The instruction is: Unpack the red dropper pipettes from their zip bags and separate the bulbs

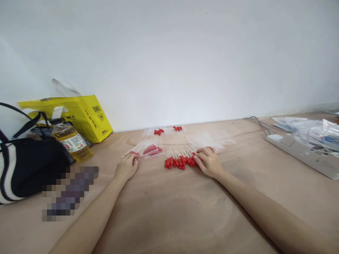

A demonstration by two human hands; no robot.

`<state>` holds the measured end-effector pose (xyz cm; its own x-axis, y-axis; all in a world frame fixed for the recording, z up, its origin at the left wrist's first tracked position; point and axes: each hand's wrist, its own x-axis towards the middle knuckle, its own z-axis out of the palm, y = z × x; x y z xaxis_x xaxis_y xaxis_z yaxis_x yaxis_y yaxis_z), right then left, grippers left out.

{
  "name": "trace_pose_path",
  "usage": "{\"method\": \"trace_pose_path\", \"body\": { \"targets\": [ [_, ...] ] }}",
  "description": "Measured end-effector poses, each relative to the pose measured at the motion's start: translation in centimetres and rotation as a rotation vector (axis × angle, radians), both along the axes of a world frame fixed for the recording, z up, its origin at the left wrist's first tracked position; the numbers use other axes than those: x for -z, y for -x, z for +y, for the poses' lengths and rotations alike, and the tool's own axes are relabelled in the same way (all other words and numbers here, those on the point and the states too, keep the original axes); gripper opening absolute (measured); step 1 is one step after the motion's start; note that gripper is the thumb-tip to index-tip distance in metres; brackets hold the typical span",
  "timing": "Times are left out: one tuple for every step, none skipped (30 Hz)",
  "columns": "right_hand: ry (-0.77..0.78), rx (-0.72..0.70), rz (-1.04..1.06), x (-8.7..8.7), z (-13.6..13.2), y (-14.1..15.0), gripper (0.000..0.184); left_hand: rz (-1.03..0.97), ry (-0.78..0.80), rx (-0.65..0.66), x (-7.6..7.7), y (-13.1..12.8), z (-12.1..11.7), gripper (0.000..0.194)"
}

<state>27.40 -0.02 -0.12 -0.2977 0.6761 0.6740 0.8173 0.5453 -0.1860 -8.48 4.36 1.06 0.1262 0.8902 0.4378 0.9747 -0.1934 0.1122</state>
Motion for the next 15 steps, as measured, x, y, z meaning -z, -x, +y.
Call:
{"method": "trace_pose_path", "body": {
  "targets": [
    [-0.001,0.003,-0.005,0.0,0.0,0.1,0.024,0.007,-0.003,-0.022,0.0,0.0,0.1,0.02],
    [-0.006,0.017,-0.012,0.0,0.0,0.0,0.023,0.008,-0.003,-0.033,0.1,0.0,0.2,0.022],
    [-0.013,0.046,-0.017,0.1,0.2,0.0,0.022,0.009,-0.002,-0.037,0.0,0.1,0.3,0.023],
    [-0.021,0.093,-0.017,0.1,0.4,-0.2,0.022,0.007,0.0,-0.035,0.0,0.2,0.4,0.024],
    [-0.025,0.16,-0.008,0.2,0.6,-0.6,0.021,0.003,0.003,-0.025,-0.1,0.3,0.4,0.024],
    [-0.025,0.244,0.014,0.3,1.0,-1.1,0.021,-0.001,0.007,-0.013,-0.2,0.5,0.5,0.025],
    [-0.015,0.335,0.045,0.4,1.4,-1.7,0.022,-0.005,0.015,0.004,-0.4,0.7,0.5,0.027],
    [0.002,0.424,0.085,0.6,1.8,-2.4,0.023,-0.006,0.028,0.023,-0.5,1.0,0.5,0.028],
    [0.027,0.499,0.123,0.7,2.1,-3.2,0.025,-0.002,0.049,0.038,-0.7,1.2,0.4,0.03],
    [0.059,0.554,0.153,0.9,2.5,-3.9,0.027,0.008,0.073,0.044,-0.8,1.4,0.3,0.032],
    [0.091,0.587,0.175,1.0,2.8,-4.6,0.028,0.024,0.095,0.04,-1.0,1.5,0.2,0.033],
    [0.112,0.61,0.193,1.1,3.0,-5.2,0.029,0.046,0.111,0.03,-1.1,1.6,-0.1,0.035],
    [0.12,0.622,0.209,1.2,3.1,-5.6,0.03,0.073,0.118,0.02,-1.3,1.6,-0.5,0.036],
    [0.115,0.623,0.222,1.3,3.1,-5.8,0.03,0.105,0.116,0.017,-1.4,1.7,-1.1,0.037],
    [0.097,0.615,0.234,1.3,3.1,-5.8,0.03,0.134,0.103,0.026,-1.6,1.6,-1.8,0.038]
  ]
}}
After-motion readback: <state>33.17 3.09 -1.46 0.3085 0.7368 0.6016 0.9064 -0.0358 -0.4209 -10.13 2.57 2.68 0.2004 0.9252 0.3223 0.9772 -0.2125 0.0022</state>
